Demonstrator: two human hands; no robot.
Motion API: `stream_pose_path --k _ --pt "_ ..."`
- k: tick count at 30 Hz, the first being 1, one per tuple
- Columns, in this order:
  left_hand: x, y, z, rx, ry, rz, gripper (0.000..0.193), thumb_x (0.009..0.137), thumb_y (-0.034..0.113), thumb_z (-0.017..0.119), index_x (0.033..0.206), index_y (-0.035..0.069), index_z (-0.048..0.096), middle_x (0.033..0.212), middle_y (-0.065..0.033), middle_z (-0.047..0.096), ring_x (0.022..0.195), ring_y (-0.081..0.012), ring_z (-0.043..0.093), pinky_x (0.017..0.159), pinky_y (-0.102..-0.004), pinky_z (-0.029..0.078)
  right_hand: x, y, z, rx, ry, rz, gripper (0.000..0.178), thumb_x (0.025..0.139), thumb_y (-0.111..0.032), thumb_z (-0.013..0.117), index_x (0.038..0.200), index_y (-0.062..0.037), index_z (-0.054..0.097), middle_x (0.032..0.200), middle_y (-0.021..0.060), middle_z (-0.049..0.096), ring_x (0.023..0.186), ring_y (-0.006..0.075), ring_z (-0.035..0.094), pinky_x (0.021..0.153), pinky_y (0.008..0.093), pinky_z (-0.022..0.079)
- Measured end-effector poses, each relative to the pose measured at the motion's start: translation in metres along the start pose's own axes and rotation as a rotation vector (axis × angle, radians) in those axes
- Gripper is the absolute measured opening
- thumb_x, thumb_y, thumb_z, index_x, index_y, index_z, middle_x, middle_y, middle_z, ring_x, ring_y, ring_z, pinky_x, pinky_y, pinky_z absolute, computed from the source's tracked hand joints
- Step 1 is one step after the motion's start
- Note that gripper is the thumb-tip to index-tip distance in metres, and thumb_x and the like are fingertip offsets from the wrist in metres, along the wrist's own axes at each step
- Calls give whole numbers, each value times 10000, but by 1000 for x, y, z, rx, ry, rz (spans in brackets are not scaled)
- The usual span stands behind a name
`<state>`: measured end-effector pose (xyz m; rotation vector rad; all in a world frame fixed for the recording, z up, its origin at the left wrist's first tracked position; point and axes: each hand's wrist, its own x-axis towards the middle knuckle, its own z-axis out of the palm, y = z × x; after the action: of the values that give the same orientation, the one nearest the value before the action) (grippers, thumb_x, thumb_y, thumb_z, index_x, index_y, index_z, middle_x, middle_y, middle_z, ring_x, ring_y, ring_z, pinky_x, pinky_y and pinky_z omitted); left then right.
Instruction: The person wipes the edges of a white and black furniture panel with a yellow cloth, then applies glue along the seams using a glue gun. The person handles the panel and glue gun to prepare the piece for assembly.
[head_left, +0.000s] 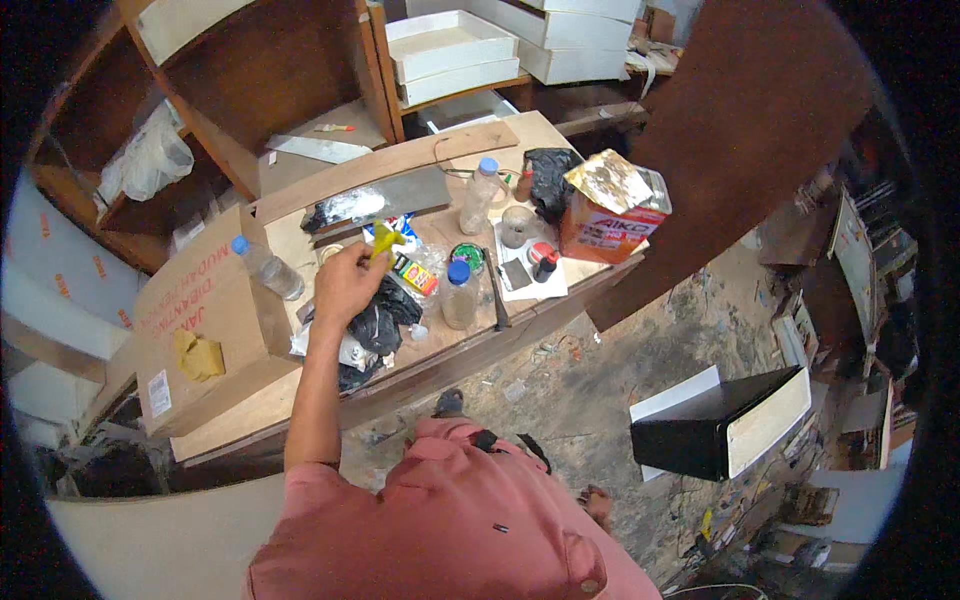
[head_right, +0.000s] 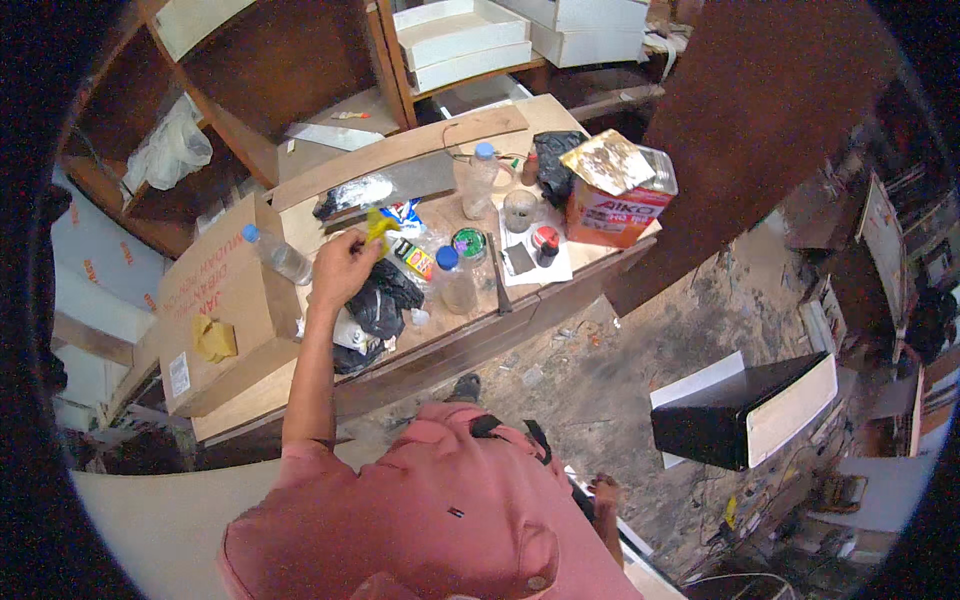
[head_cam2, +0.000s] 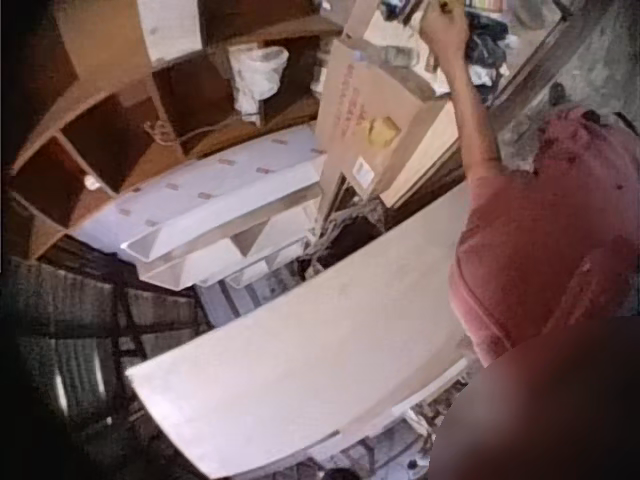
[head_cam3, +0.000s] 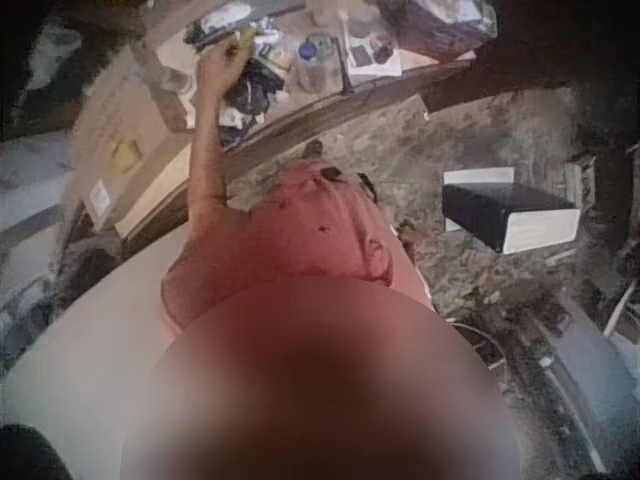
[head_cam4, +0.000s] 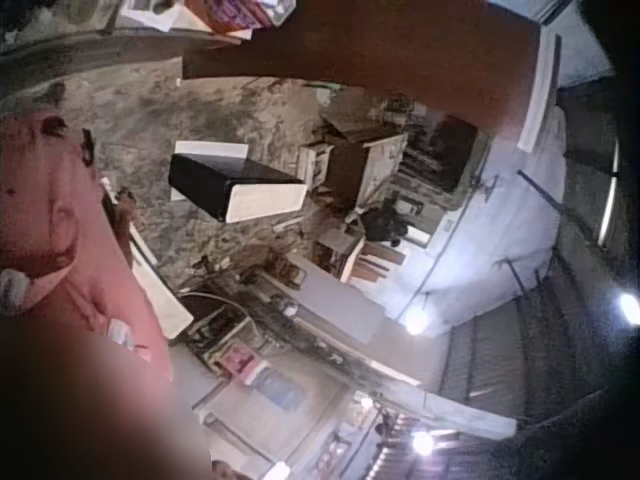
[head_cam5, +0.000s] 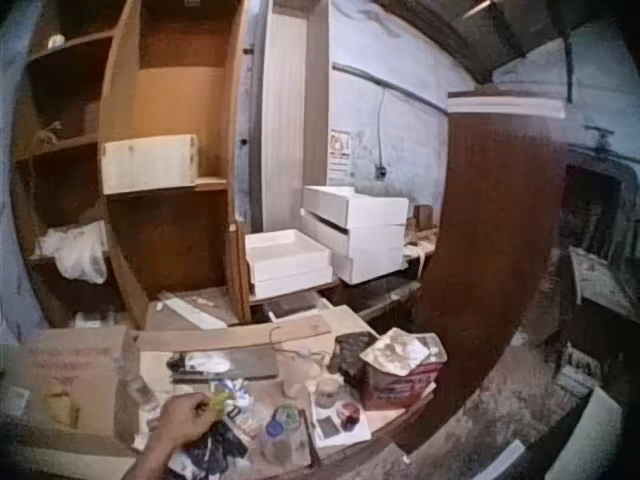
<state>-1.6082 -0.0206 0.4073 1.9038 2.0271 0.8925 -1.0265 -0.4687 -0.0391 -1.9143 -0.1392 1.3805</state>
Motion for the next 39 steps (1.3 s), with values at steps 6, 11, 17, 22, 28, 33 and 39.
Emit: stream_pose_path --k 6,11,17,22,28,33,39 --pt "46 -17 32 43 -125 105 356 875 416 695 955 72 744 872 -154 732 800 -345 713 698 -463 544 -54 -56 158 -128 -103 -154 203 974 -179 601 1055 -25 707 867 66 699 731 161 644 607 349 520" --pt "56 -57 65 303 -516 174 437 844 390 709 1133 63 721 1068 -224 703 1026 -395 668 918 -492 518 -69 -57 197 -123 -54 -359 196 998 -168 606 1015 -6 715 837 32 681 699 136 622 604 319 509" --pt "44 -74 54 33 -562 242 501 841 318 727 1248 34 654 1228 -212 656 1154 -381 616 1014 -457 464 -67 22 135 -55 -28 -240 165 1009 -196 596 990 -80 710 774 28 673 620 164 642 498 303 473" --pt "44 -38 24 -43 -525 268 479 862 270 722 1262 19 637 1248 -209 652 1134 -383 630 989 -447 486 -63 95 121 392 -186 -165 173 1002 -201 590 977 -79 708 757 55 678 625 202 689 459 326 481" --pt "62 12 16 -190 -488 325 416 884 209 709 1248 21 640 1220 -187 663 1118 -361 647 965 -417 500 -98 20 157 29 180 -79 191 998 -188 592 1006 -51 726 839 52 702 639 192 682 479 331 504" --pt "69 55 -6 -238 -287 403 295 874 143 707 1141 15 699 1062 -169 706 963 -319 694 884 -373 533 -104 -34 197 -280 200 -147 283 979 -233 608 1112 -22 741 963 94 751 915 158 697 772 309 543" --pt "16 128 24 -1007 -358 576 300 868 146 717 1122 -9 685 1021 -126 703 903 -227 683 867 -369 540 -114 -34 172 -210 161 -36 272 984 -233 594 1013 -18 758 984 103 753 936 167 694 808 340 552"
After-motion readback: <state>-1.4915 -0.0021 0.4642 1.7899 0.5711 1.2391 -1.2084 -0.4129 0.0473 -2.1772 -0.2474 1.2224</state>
